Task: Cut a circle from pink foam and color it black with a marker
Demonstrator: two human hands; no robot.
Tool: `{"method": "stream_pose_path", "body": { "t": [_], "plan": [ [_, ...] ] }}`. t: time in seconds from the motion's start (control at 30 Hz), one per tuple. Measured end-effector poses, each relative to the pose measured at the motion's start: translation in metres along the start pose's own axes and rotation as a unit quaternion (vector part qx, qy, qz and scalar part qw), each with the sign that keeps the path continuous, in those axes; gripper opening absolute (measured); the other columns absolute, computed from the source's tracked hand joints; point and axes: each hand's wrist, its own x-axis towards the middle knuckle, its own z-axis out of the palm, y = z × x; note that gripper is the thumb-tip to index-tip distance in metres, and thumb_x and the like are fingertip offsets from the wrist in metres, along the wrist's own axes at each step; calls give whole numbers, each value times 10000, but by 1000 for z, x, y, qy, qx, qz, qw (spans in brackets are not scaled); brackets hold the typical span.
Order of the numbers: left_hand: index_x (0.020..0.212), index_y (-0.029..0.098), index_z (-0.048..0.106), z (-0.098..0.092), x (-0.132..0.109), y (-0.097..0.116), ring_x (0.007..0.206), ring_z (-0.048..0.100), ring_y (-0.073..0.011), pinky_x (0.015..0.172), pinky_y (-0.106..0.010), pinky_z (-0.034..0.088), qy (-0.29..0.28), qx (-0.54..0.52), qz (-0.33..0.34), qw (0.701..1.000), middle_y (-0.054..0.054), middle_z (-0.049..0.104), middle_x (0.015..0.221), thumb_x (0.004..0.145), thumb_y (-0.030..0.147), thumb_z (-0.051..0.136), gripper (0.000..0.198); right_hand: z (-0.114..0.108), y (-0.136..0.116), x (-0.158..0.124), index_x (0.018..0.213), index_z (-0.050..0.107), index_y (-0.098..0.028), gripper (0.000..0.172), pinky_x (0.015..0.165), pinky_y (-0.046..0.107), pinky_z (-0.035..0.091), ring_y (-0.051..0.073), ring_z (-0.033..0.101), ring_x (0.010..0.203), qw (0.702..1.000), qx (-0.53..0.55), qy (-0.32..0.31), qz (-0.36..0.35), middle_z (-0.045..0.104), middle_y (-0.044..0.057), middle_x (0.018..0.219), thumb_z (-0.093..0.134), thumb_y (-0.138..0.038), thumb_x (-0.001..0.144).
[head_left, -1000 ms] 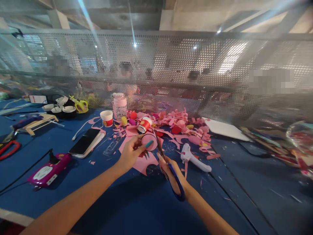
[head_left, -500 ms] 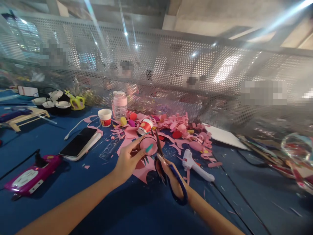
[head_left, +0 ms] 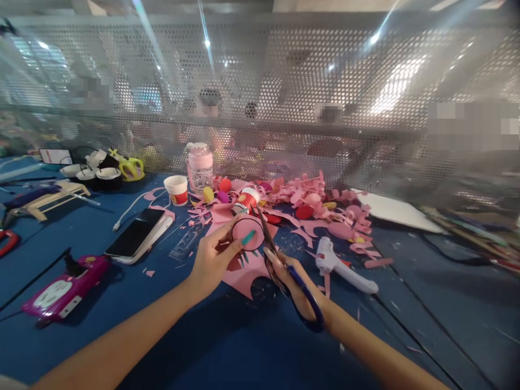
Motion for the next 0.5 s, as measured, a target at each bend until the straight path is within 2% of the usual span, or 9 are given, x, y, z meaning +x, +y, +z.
{"method": "stream_pose_path", "body": {
  "t": [0.1, 0.27, 0.5],
  "plan": [
    [1255, 166, 530, 0, 0, 3, 612, 510, -102, 576, -211, 488, -12, -2, 5, 1000, 2, 577, 713, 764, 390, 647, 552, -1, -4, 1, 707, 515, -197, 413, 595, 256, 395, 149, 435, 646, 1000, -28, -3, -8, 436, -6, 632, 415, -577, 836],
    [1248, 151, 537, -2, 2, 9, 605, 495, -101, 542, -207, 473, -18, 24, 5, 1000, -10, 576, 743, 762, 388, 646, 551, -1, -5, 3, 706, 446, -196, 410, 541, 246, 358, 107, 350, 543, 999, -34, -27, 5, 320, -43, 590, 346, -555, 878],
    [1235, 174, 554, -2, 19, 18, 637, 520, -110, 578, -205, 469, -60, 50, 46, 996, -8, 597, 754, 762, 379, 652, 525, -6, -20, 4, 665, 438, -200, 483, 579, 253, 407, 114, 390, 563, 1000, -11, 10, -23, 364, -32, 592, 359, -650, 820]
  ]
}}
